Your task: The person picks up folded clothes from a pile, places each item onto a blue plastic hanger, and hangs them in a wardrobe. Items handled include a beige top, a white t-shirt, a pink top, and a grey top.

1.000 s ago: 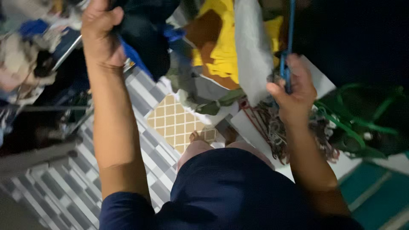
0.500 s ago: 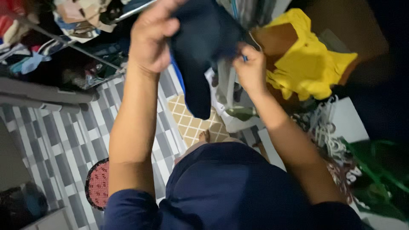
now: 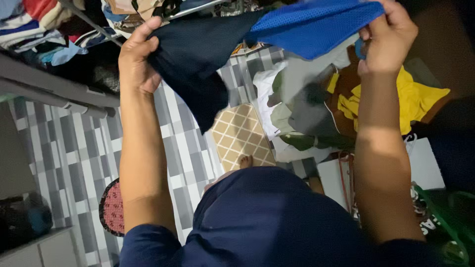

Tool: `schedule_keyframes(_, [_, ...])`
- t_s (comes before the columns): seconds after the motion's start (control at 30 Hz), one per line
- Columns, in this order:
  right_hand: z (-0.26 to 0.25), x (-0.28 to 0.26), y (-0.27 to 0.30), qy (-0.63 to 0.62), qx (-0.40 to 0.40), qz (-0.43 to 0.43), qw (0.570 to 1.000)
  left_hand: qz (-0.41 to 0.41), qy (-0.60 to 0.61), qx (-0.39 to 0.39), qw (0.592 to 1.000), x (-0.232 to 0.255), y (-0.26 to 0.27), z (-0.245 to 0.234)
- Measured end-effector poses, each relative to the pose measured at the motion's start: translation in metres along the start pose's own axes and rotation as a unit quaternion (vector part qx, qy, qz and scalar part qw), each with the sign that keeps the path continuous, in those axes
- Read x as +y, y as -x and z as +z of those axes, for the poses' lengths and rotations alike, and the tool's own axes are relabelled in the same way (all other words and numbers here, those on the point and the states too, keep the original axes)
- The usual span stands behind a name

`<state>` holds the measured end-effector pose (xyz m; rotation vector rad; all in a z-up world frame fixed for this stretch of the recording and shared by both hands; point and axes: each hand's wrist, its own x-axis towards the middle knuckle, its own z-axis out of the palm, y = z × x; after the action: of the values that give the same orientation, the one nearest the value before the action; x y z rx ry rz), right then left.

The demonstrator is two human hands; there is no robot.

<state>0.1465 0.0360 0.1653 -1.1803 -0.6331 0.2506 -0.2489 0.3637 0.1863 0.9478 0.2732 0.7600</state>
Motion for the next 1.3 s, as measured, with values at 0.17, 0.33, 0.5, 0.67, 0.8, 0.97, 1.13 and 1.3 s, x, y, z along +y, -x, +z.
schedule_keyframes(0.17, [0.003,-0.002,-0.004,-0.019,-0.022,-0.038,0.999,0.008,-0.047,-0.002,0.999,-0.005,-0.004,-0.040])
schedule_keyframes(0.33, [-0.009,0.017,0.000,0.059,-0.011,-0.044,0.997,-0.118,-0.203,-0.051,0.971,-0.078,0.016,-0.062])
schedule_keyframes(0.5, [0.001,0.021,0.020,0.117,-0.028,-0.043,0.992,-0.266,-0.053,-0.147,0.951,-0.141,0.035,-0.041])
schedule_keyframes(0.67, [0.020,0.006,0.051,0.144,-0.051,0.017,0.988,-0.154,0.215,-0.138,0.954,-0.114,0.018,0.007])
schedule_keyframes(0.8, [0.037,0.005,0.077,0.219,-0.066,0.051,0.972,-0.147,0.262,-0.173,0.938,-0.090,0.015,0.055])
schedule_keyframes(0.97, [0.056,0.014,0.096,0.237,-0.132,0.004,0.962,-0.082,0.298,-0.203,0.929,-0.068,0.014,0.086])
schedule_keyframes(1.13, [0.078,0.002,0.104,0.140,-0.191,-0.036,0.971,-0.039,0.311,-0.225,0.922,-0.059,0.010,0.093])
schedule_keyframes(1.3, [0.113,-0.001,0.106,0.133,-0.220,-0.089,0.962,-0.035,0.303,-0.241,0.922,-0.047,0.006,0.102])
